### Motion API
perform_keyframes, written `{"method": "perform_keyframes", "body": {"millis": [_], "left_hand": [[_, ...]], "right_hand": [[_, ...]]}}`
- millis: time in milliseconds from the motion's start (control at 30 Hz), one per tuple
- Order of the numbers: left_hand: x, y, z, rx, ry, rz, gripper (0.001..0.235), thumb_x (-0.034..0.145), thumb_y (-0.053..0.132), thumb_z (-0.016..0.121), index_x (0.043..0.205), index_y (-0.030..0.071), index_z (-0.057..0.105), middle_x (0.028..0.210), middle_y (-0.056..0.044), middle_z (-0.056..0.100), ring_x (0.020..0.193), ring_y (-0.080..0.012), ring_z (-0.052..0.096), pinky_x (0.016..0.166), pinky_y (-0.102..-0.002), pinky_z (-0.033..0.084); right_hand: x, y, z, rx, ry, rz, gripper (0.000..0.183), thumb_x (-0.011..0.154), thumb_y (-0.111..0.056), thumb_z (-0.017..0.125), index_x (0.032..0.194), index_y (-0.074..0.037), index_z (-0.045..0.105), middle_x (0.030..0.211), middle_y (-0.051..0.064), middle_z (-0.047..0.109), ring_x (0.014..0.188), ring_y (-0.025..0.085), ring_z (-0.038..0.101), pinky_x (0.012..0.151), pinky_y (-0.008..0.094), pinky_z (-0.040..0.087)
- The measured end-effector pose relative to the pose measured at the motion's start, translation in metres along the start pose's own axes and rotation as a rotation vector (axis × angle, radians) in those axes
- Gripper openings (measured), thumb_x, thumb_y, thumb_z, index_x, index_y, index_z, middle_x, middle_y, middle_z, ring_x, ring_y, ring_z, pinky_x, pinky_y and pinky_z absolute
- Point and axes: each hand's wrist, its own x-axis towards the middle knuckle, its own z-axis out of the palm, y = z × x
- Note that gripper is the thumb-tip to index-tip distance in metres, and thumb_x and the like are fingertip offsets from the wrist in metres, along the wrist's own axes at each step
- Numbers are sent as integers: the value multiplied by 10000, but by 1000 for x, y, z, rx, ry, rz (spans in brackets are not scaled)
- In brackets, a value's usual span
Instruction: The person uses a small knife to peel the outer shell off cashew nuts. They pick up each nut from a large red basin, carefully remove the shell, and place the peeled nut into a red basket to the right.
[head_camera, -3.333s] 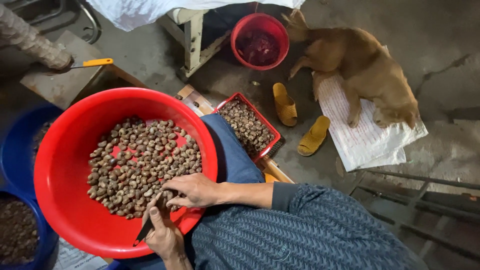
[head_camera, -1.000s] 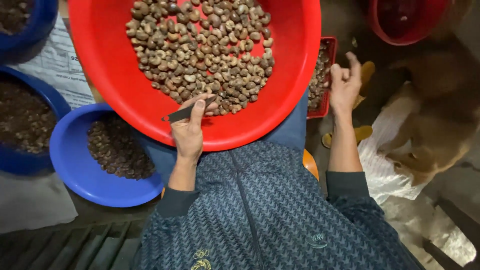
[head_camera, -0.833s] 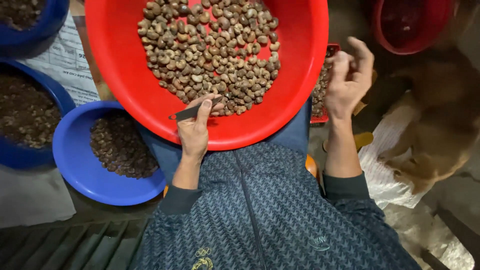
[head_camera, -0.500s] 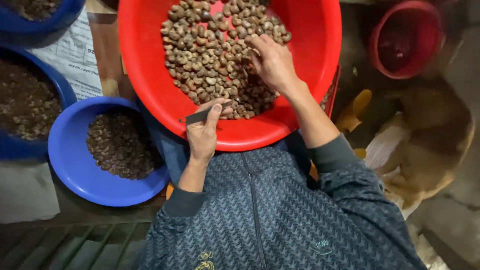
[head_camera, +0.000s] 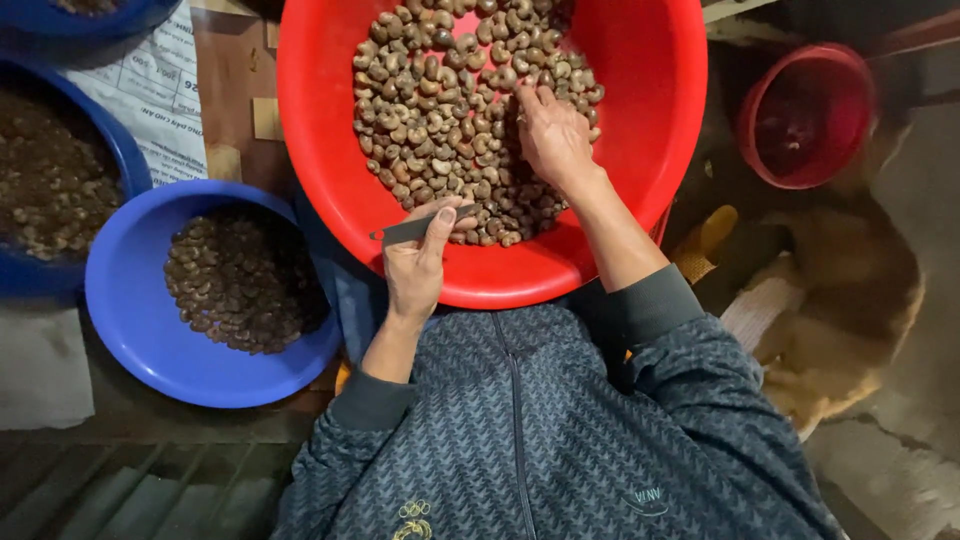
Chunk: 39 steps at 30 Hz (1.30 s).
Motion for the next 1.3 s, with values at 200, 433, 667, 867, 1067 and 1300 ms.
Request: {"method": "perform_keyframes", "body": {"millis": [200,433,667,867,1067,1300], "left_hand": [[0,3,1,5,0,-7,282,1016,151,613,1199,-55,673,1085,-152,750,920,-214,754,812,-264,626],[0,-1,1,4,-9,12,305,1013,171,627,1199,-67,670,1089,-166,747,928,-233,754,847,-280,627],[-1,-8,0,-13,-11,15,267,1020,160,630,1201,-28,683,1094,-140,752,935,-212,749,864,-281,616],[8,-17,6,60,-7,142,249,1042,156,620,1203,-20,693,1111,-181,749,1004,-243,751,795,-277,611],[15,-17,25,161,-88,376,201,1058,78,607,1177,-44,713,1204,-245,714,1176,-328,676,967,-437,581],[6,-13,28,147,-134,277,195,1043,79,627,1175,-27,723,1216,-226,721,1190,-285,661,951,-382,587]], "right_hand": [[9,0,5,48,-59,97,405,791,-29,616,1193,-47,563,1049,234,639,724,465,643,582,584,507],[9,13,8,-30,-74,129,324,855,-109,696,1150,-20,598,953,200,708,690,431,679,573,567,535],[-1,13,-1,160,-117,141,258,872,-110,773,1028,-24,587,854,157,672,708,346,642,669,529,560],[-43,-36,-55,1151,-188,315,226,999,-81,629,1192,15,563,1032,149,726,718,177,715,544,237,579],[-87,-73,-57,1656,-129,480,314,1019,-38,616,1304,57,525,938,173,730,718,246,767,593,360,690],[-109,-91,-58,1764,-62,501,367,972,-3,671,1291,30,494,882,139,735,704,239,771,586,347,690]]}}
